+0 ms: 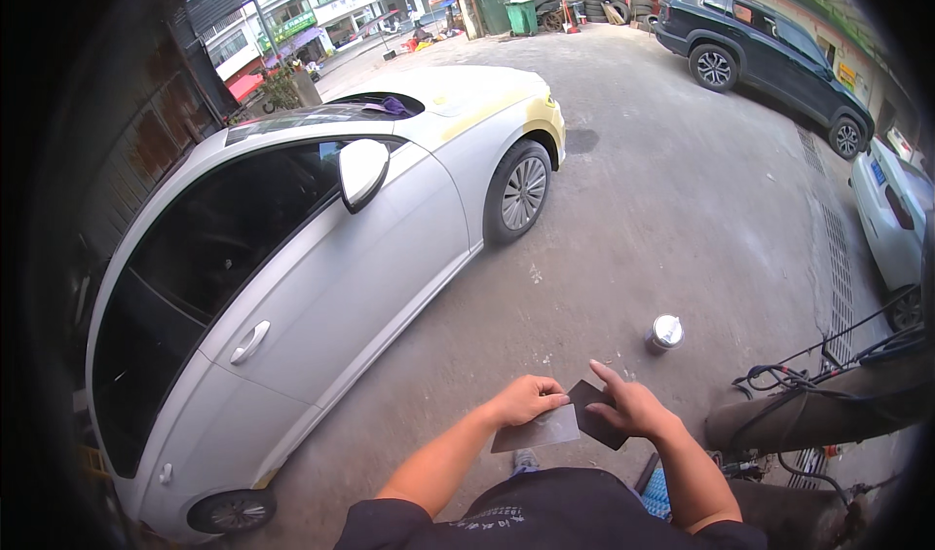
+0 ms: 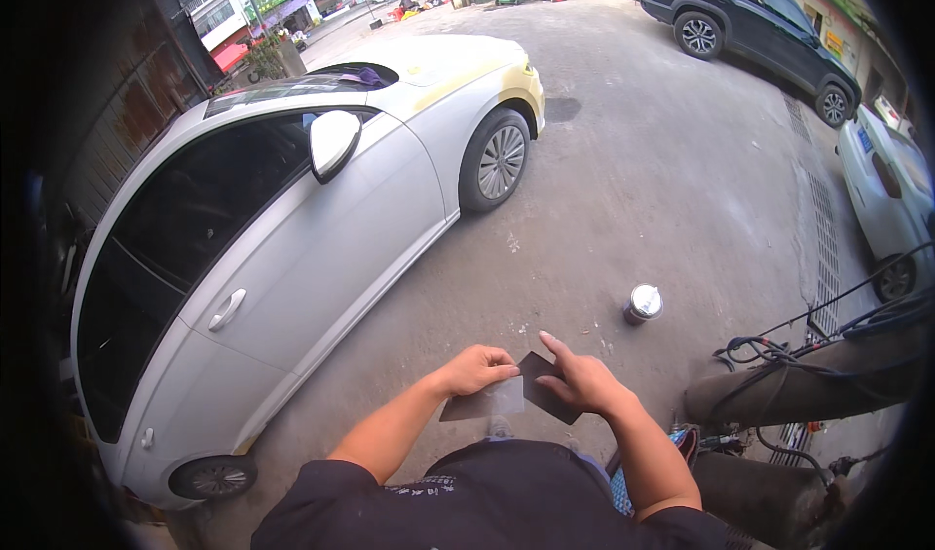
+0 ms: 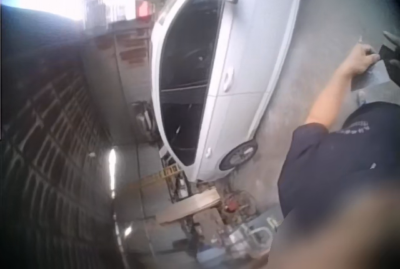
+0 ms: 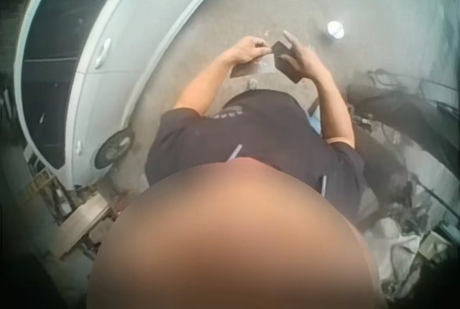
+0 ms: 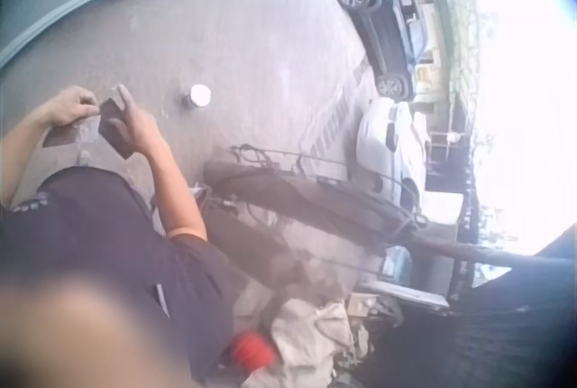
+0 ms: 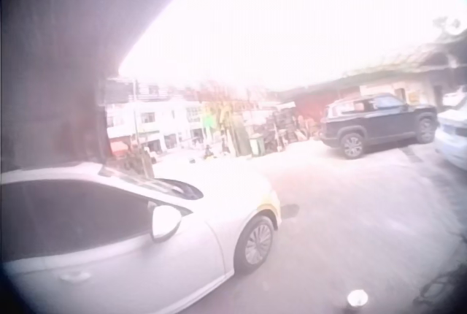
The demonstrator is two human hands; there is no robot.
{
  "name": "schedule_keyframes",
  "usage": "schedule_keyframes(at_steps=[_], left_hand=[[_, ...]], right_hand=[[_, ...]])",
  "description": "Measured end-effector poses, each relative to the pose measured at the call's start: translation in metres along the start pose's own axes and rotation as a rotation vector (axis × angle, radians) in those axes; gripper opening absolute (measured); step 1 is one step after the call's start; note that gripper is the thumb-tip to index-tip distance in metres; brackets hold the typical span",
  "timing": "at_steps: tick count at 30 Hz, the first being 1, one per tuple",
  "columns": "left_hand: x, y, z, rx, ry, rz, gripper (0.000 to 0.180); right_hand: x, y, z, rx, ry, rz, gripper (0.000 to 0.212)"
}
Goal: The person holds two rectangular metal plates and repeatedly rubs them together. They then squat, open a can of beige paste, scoop some onto one plate, and use the other plate to spread and mix the paste on the surface.
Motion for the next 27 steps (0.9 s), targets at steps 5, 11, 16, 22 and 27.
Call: schedule_keyframes(at_steps=[5,11,16,22,27], left_hand=[[0.01,0.0,-0.007,0.022,0.005,0.022,0.027],[0.021,0.0,-0.01,-0.065,0.014,-0.052,0.025],[0.023,-0.021,0.001,-0.19,-0.092,-0.155,0.021],[0.011,-0.03,0.0,-0.178,-0.045,-0.302,0.022],[0.013,-0.048,0.003,-0.099,-0.198,-0.472,0.021]], right_hand=[[-0.005,0.001,-0.001,-0.023,0.011,0.059,0.078],[-0.013,-0.002,0.004,-0.314,-0.067,0.21,0.077],[-0.014,-0.009,0.015,-0.499,-0.108,0.257,0.078],[-0.011,-0.012,0.029,-0.599,-0.072,0.306,0.076],[-0.006,-0.015,0.036,-0.567,-0.067,0.374,0.076]])
Point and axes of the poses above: each hand's wrist, its own z-axis towards the middle knuckle, its own y-axis out of the back of the hand, x = y × z, the point moved 1 cm from there along z, towards the middle knuckle, and after that the axes turned 12 degrees about x, right-handed, at the moved point
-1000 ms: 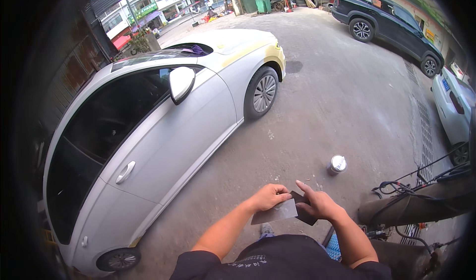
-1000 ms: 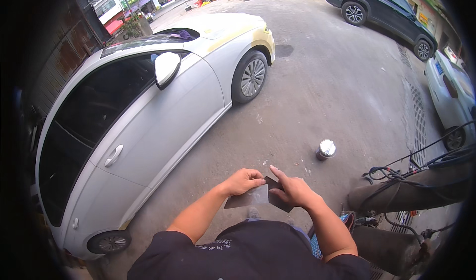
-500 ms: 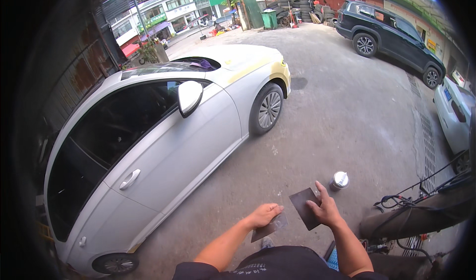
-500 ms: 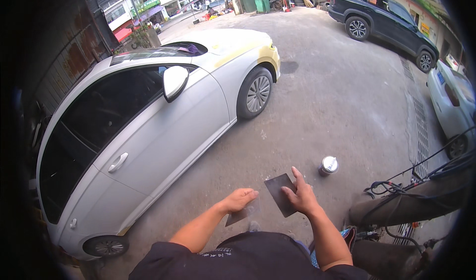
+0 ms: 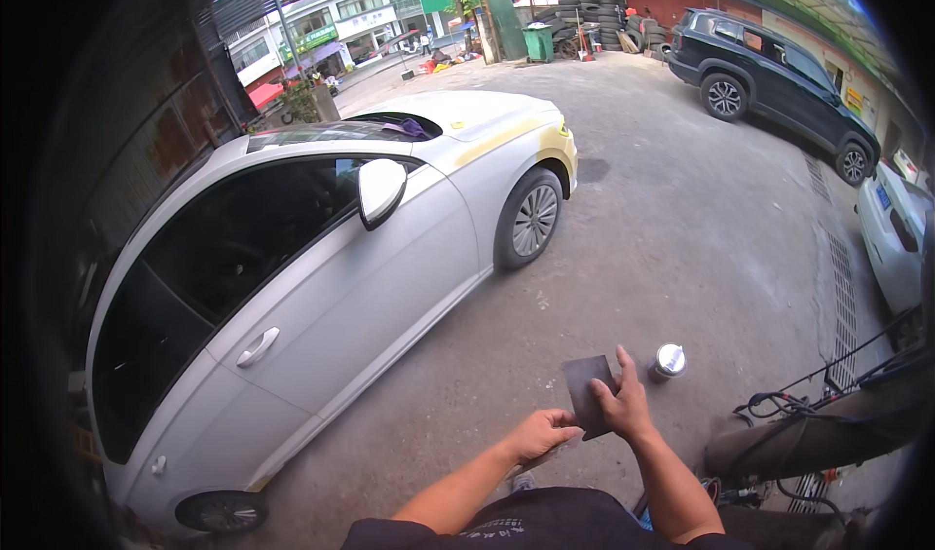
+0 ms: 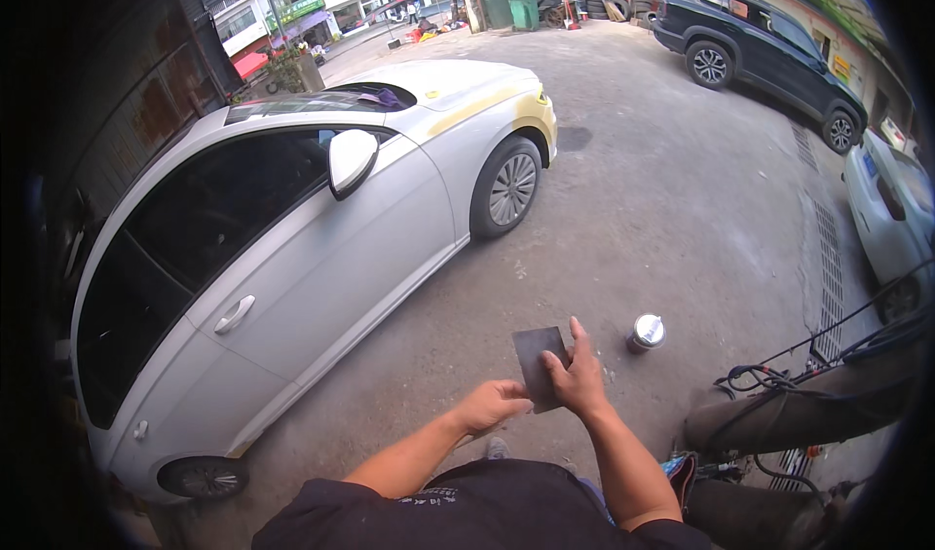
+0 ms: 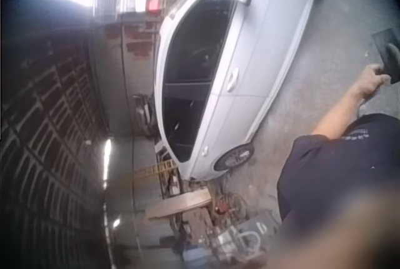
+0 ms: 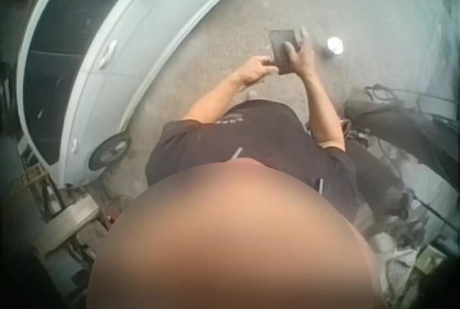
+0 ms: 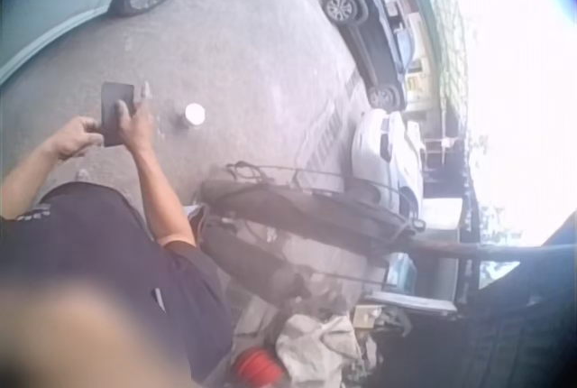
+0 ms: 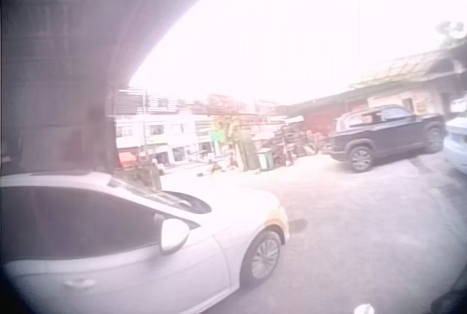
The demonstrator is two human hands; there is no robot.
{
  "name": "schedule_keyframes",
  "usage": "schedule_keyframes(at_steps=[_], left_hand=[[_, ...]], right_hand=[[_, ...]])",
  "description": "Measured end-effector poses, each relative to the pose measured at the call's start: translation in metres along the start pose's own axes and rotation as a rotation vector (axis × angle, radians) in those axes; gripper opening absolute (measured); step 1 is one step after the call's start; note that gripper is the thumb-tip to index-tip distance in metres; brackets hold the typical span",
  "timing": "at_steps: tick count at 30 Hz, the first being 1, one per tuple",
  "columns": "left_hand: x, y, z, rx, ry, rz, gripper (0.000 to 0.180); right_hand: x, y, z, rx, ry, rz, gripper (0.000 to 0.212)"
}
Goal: The person holds two rectangular metal plates and repeatedly rubs them together. They then squat, open a can of beige paste, scoop some onto one plate, and use the other plate to spread and mix the paste on the surface.
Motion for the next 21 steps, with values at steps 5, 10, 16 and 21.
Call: schedule_keyframes(at_steps=[5,10,16,21], left_hand=[[0.011,0.017,0.002,-0.008,0.109,0.182,0.02],[0.007,0.039,-0.004,-0.098,0.14,0.044,0.022],[-0.012,0.049,-0.002,-0.158,0.097,-0.075,0.028],[-0.03,0.059,-0.001,-0.293,-0.201,-0.325,0.029]], right_hand=[[0.0,-0.01,-0.003,0.08,0.085,-0.078,0.08],[-0.004,-0.016,-0.013,0.215,0.048,-0.133,0.083],[-0.004,-0.014,-0.02,0.222,0.073,-0.099,0.084],[-0.004,-0.002,-0.021,0.236,0.032,-0.076,0.084]])
Point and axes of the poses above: each hand's wrist, its own z-axis towards the middle knuckle, its own y-axis out of the back of the hand, x = y × z, the point moved 1 cm from there along z, towards the middle knuckle, and after that the axes turned 12 degrees about x, right-handed, at the moved point
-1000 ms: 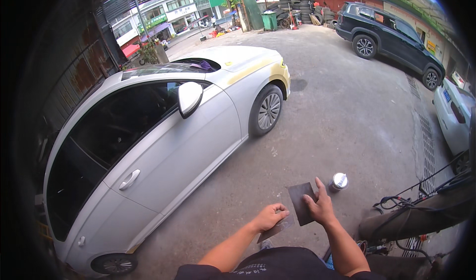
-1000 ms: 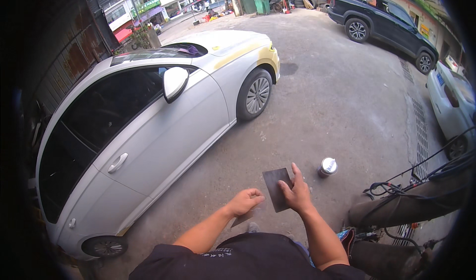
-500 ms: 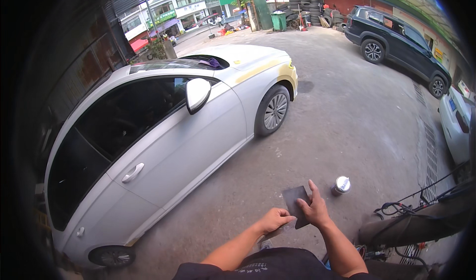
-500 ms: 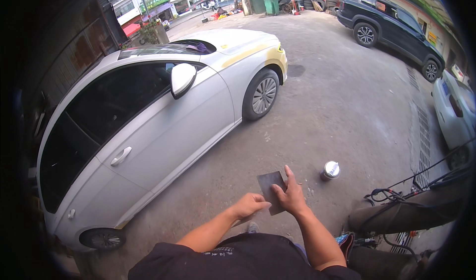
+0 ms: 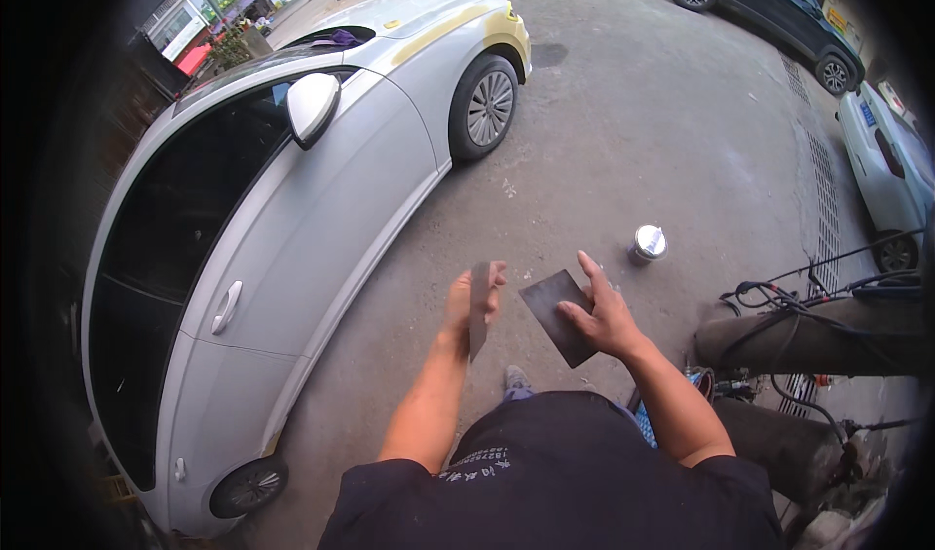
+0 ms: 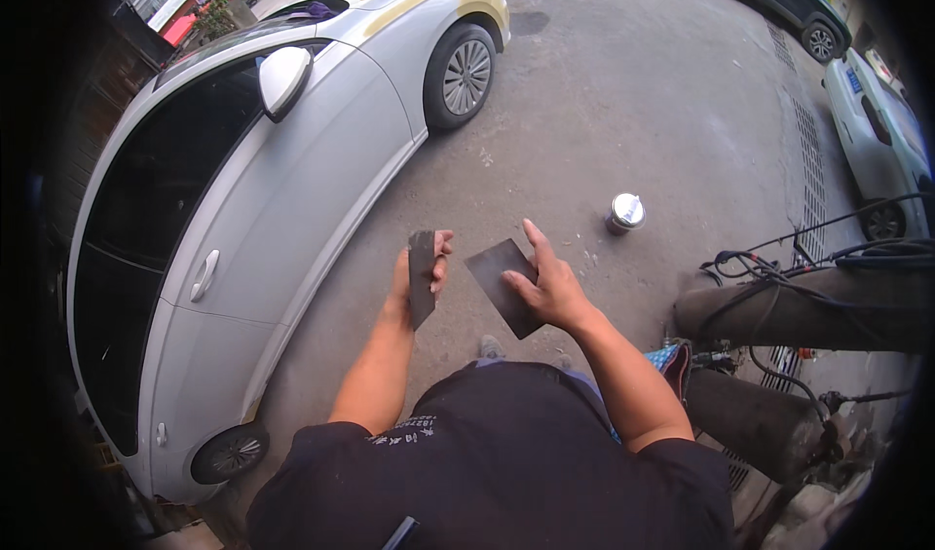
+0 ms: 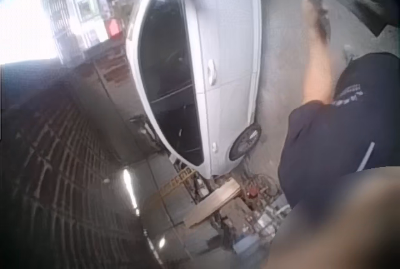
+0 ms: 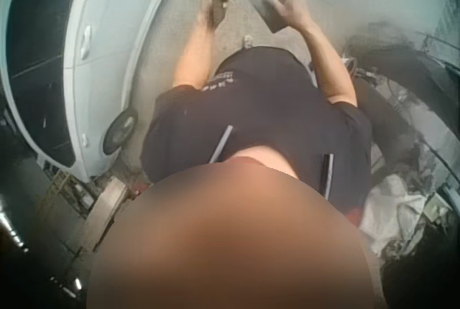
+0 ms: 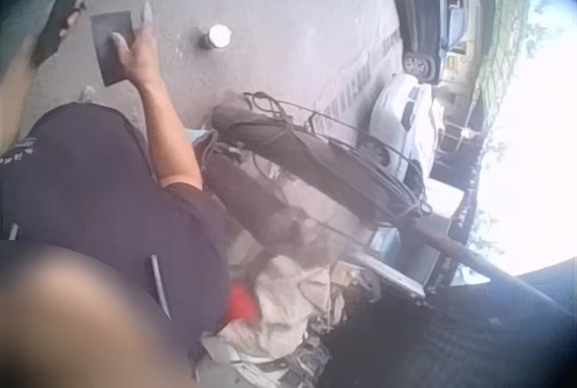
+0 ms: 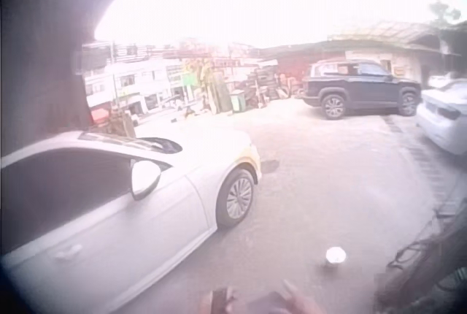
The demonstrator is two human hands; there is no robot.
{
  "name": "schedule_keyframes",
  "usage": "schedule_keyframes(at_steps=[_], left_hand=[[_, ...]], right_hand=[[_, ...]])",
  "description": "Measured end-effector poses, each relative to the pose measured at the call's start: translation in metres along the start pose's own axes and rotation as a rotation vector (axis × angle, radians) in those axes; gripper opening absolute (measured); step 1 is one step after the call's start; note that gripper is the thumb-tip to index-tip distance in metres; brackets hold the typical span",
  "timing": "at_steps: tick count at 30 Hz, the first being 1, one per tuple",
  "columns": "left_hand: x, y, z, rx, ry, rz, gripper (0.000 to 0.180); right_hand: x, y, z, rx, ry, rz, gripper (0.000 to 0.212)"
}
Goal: The person holds two rectangular metal plates and repeatedly rubs them together. They then squat, open a can of beige paste, scoop some onto one plate, and use the other plate to spread and mix the paste on the surface.
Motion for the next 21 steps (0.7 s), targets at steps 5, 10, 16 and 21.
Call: schedule_keyframes(at_steps=[5,10,16,21], left_hand=[[0.001,0.0,-0.003,-0.024,-0.079,0.184,0.022],[0.023,-0.027,-0.004,0.08,0.031,0.044,0.037],[0.034,-0.041,-0.008,0.137,0.114,0.272,0.026],[0.042,-0.04,-0.009,0.078,0.115,0.25,0.024]], right_hand=[[-0.002,0.004,-0.003,-0.059,-0.016,0.06,0.083],[-0.003,0.0,0.002,-0.118,0.034,0.052,0.07],[-0.009,-0.003,0.008,-0.17,0.068,0.09,0.063],[-0.009,-0.006,0.009,-0.199,0.044,0.106,0.062]])
Point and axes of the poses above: each hand's wrist, its own z-axis towards the middle knuckle, its own y-axis out of the back of the hand, x = y × z, the point moved 1 cm from there along z, towards the middle knuckle, and after that the axes turned 12 degrees about x, right-handed, at the moved point
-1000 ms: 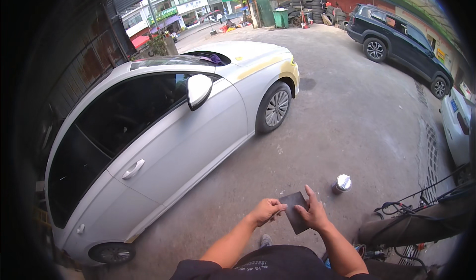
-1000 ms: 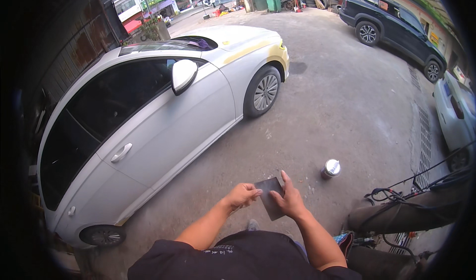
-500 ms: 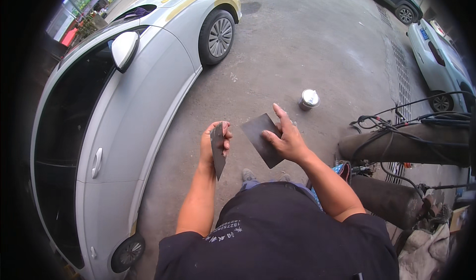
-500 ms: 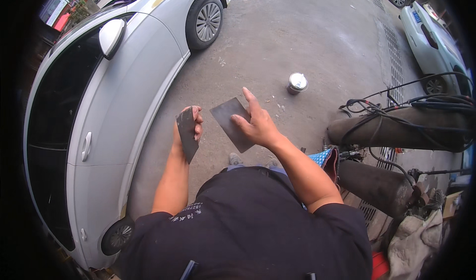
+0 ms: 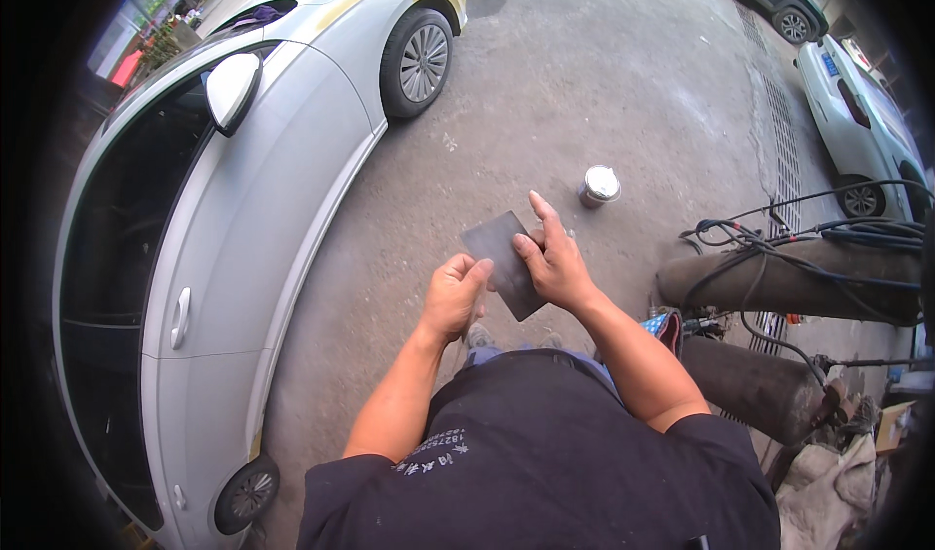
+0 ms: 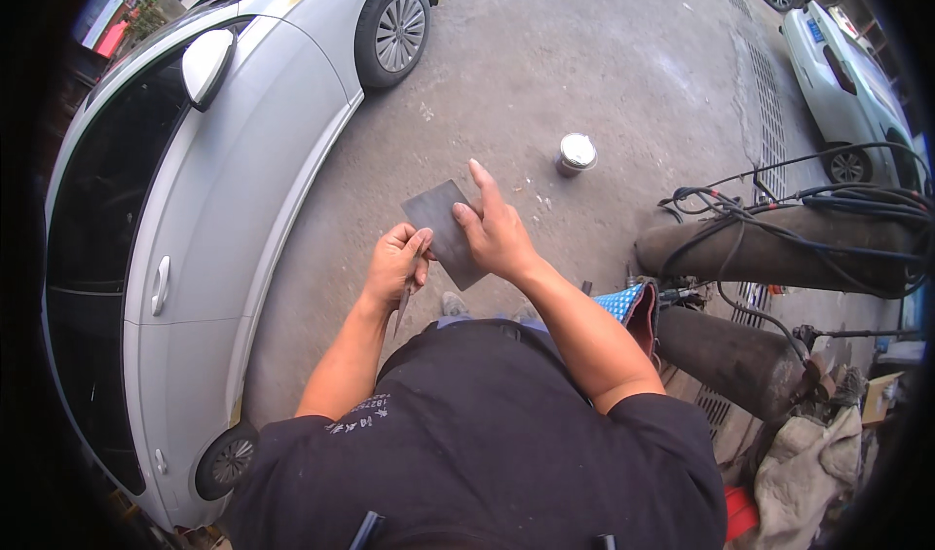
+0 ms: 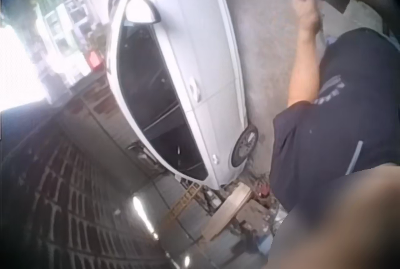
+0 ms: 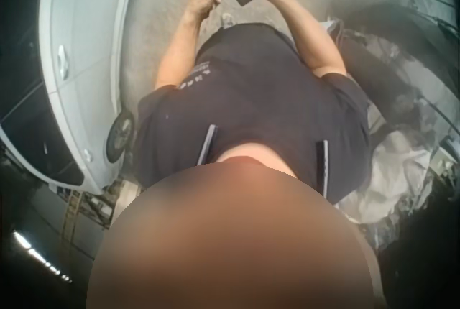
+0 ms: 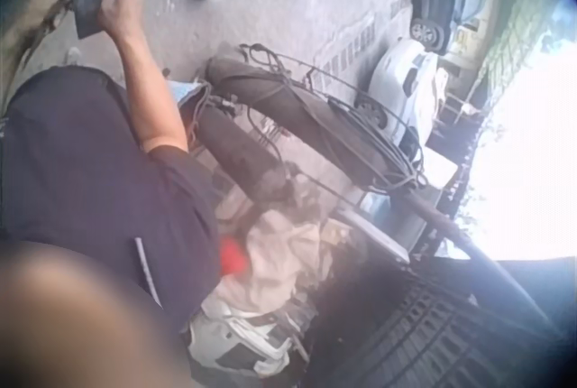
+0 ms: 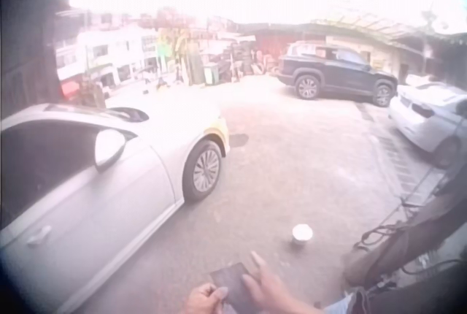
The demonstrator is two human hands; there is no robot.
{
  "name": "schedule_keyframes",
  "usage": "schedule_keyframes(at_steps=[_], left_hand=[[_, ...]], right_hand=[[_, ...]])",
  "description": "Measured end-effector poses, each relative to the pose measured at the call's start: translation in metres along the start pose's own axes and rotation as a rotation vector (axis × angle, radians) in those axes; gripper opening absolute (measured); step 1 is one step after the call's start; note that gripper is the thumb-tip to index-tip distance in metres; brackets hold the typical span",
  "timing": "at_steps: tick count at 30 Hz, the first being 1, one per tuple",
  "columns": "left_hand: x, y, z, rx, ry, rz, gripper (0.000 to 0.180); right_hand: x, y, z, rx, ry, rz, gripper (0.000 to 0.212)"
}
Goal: The person holds two rectangular metal plates and repeatedly rubs them together. They then squat, open a can of beige paste, scoop some onto one plate, and use the other plate to spread and mix the paste on the surface.
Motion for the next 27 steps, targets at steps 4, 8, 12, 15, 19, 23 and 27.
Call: schedule_keyframes(at_steps=[4,8,12,15,19,23,27], left_hand=[[0.005,-0.001,-0.005,0.067,0.056,0.087,0.021],[0.011,-0.011,-0.008,0.142,0.061,0.219,0.016],[0.012,-0.018,-0.004,0.059,-0.123,0.058,0.013],[0.011,-0.013,-0.001,-0.03,-0.144,-0.04,0.011],[0.004,0.003,0.003,-0.133,-0.222,-0.089,0.012],[-0.003,0.016,0.009,-0.273,-0.312,-0.021,0.012],[-0.005,0.008,0.016,-0.344,-0.449,0.093,0.029]], right_hand=[[0.001,-0.002,0.003,-0.046,-0.04,0.027,0.061],[0.0,0.0,0.01,-0.131,-0.109,0.049,0.061],[-0.004,-0.002,0.011,-0.123,-0.071,0.057,0.063],[-0.008,-0.008,-0.001,-0.049,-0.079,0.223,0.064],[-0.011,-0.014,-0.027,0.057,-0.081,0.49,0.063],[-0.009,-0.01,-0.048,0.1,-0.255,0.391,0.066],[0.01,-0.016,-0.053,0.111,0.315,0.179,0.085]])
Point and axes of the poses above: each hand's wrist, its own z-axis towards the middle knuckle, its own y-axis out of the back of the hand, x = y × z, the point moved 1 cm from there along z, towards the middle knuckle, and after that the axes turned 12 degrees about x, right-handed, at the moved point
